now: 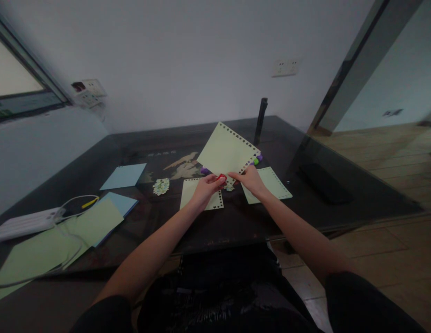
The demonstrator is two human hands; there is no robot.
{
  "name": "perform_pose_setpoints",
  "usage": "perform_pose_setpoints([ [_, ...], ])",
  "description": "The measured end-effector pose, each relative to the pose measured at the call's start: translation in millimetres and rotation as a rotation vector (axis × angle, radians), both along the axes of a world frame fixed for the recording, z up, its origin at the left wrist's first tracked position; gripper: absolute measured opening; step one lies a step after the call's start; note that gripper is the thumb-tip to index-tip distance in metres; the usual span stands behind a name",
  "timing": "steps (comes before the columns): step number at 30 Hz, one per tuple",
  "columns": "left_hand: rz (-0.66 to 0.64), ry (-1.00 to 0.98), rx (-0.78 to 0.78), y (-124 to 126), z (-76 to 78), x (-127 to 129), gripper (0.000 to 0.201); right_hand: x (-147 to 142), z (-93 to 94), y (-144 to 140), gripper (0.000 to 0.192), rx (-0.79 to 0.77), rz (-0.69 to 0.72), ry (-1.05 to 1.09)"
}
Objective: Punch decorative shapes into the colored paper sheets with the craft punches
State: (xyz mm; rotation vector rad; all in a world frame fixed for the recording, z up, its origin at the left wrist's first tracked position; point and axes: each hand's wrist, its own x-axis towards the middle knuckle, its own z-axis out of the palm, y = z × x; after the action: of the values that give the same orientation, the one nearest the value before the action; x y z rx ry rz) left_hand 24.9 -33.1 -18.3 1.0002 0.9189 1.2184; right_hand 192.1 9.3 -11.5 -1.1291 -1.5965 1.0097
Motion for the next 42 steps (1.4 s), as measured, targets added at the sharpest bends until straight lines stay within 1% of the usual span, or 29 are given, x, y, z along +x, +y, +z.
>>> perform_pose_setpoints([
  [10, 0.010, -0.018, -0.042, -1.4, 2.1, 0.7, 0.033, 0.7, 0.3, -0.5, 0.024, 0.029, -0.005, -0.011],
  [15, 0.016, -0.001, -0.046, -1.2, 2.4, 0.9, 0.034, 0.6, -0.8, 0.1, 0.026, 0.018, 0.000, 0.002],
  [19, 0.030, 0.007, -0.038, -0.3, 1.6, 0.7, 0.034, 0.2, 2.3, -2.8, 0.026, -0.007, -0.009, 0.007],
  [24, 0.014, 0.009, -0.030, 0.6, -0.7, -0.4, 0.032, -0.4, 6.4, -6.1, 0.025, 0.013, -0.012, 0.011],
  [30, 0.011, 0.009, -0.029, -0.6, 1.2, 0.4, 0.032, -0.3, 8.7, -6.7, 0.025, 0.016, -0.020, -0.018],
  [37, 0.010, 0.002, -0.020, -0.5, 0.6, -0.1, 0.033, 0.3, 6.2, -5.6, 0.026, 0.020, -0.008, -0.010],
  [42, 0.014, 0.010, -0.018, -0.8, 1.3, 0.4, 0.035, 0.5, 3.6, -4.3, 0.025, 0.015, -0.028, -0.005],
])
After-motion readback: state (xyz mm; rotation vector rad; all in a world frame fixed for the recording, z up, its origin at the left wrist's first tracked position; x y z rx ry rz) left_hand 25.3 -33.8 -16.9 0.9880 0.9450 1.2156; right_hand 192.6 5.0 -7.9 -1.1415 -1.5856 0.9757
